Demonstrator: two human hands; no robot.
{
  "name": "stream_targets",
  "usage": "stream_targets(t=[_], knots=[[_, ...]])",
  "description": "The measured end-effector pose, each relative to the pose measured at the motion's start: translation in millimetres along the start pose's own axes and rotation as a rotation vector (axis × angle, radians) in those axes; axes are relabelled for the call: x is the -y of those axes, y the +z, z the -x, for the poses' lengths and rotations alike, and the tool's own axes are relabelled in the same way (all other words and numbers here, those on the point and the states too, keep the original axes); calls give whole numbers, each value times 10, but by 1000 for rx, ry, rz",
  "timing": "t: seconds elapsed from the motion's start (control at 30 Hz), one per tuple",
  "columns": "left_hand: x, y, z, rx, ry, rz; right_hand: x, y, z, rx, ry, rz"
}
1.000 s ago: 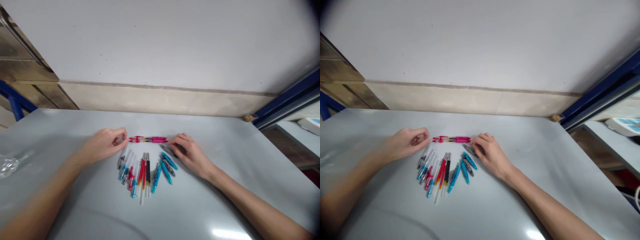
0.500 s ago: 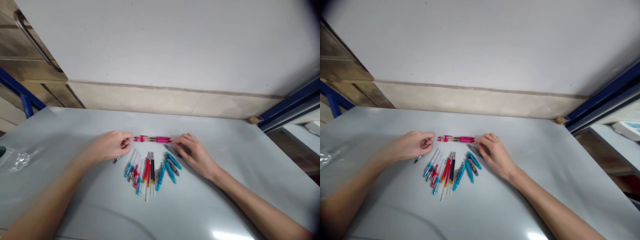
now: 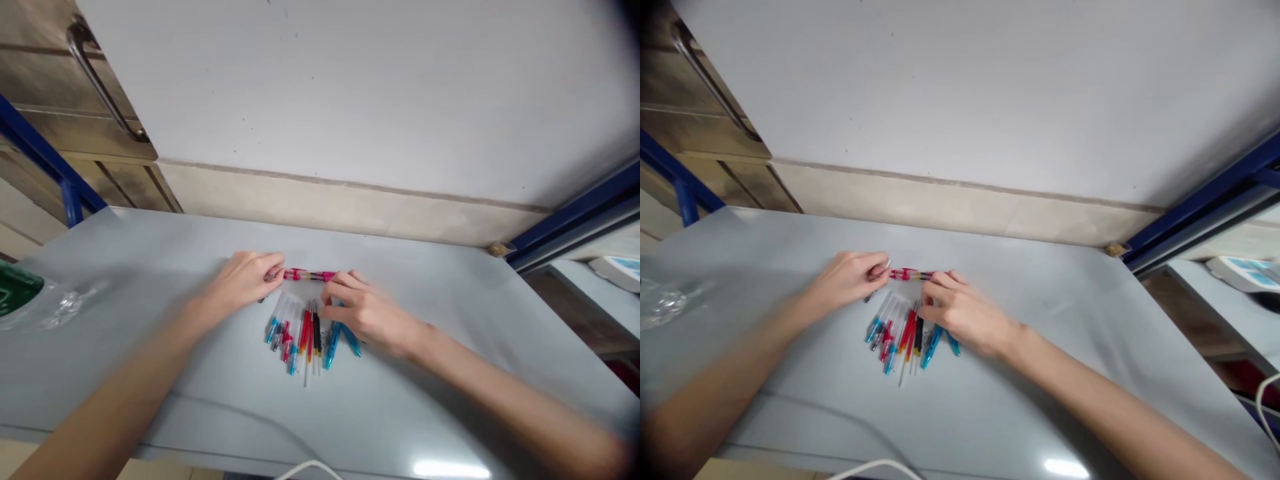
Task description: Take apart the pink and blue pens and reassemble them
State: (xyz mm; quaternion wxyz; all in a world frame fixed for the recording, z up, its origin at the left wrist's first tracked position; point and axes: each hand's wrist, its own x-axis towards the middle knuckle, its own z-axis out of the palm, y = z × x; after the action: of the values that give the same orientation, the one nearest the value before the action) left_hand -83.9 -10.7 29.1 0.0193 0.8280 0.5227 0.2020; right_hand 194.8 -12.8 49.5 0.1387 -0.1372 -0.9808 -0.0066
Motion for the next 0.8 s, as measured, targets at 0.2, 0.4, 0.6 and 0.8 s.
stream_targets(t=[0.2, 0.4, 0.6, 0.8], knots=[[17, 8, -7, 8, 2, 19, -108, -25, -202, 107, -301, 290], [23, 3, -10, 10, 1, 32, -80, -31, -267, 128, -493, 394], [27, 29, -5, 31, 17, 28, -116, -75, -306, 162, -546, 281], [45, 65, 4, -2, -8, 79, -237, -56, -312, 194, -627, 376]])
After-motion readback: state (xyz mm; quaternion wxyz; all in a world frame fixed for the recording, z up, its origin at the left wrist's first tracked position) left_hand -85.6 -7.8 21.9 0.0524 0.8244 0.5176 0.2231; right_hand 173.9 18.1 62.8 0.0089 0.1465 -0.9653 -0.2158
